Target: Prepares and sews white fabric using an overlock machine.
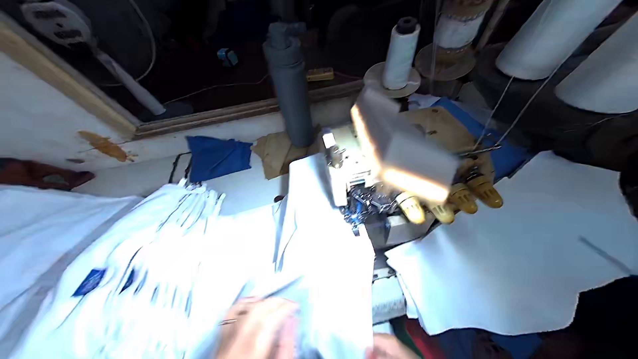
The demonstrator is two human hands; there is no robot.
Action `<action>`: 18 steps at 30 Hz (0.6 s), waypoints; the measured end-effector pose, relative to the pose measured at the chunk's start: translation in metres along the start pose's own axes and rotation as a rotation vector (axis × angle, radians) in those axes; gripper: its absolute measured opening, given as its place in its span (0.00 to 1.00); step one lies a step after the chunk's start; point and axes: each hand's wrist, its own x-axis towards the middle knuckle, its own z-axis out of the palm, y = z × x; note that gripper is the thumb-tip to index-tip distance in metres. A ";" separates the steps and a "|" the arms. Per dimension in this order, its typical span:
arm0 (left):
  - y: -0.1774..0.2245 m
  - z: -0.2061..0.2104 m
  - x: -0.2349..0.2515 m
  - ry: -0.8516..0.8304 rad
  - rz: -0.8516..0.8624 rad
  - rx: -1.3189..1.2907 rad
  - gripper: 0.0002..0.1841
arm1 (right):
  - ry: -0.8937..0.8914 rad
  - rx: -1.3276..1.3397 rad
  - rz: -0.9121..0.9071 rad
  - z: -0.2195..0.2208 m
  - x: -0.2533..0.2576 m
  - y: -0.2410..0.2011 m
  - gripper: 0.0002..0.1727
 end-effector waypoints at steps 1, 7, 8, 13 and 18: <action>0.018 0.012 -0.009 -0.080 -0.008 -0.117 0.11 | 0.001 0.223 0.104 -0.001 -0.005 0.002 0.24; 0.048 0.078 -0.059 -0.221 -0.072 -0.146 0.12 | -0.148 0.823 0.178 -0.009 -0.019 0.011 0.49; 0.048 0.080 -0.062 -0.195 -0.066 -0.143 0.09 | -0.104 0.819 0.191 -0.007 -0.020 0.009 0.50; 0.048 0.075 -0.063 -0.130 -0.102 -0.216 0.08 | 0.189 0.310 0.309 0.005 -0.009 -0.007 0.23; 0.053 0.083 -0.062 -0.158 -0.181 -0.089 0.09 | 0.170 -0.285 0.176 0.000 0.000 0.026 0.07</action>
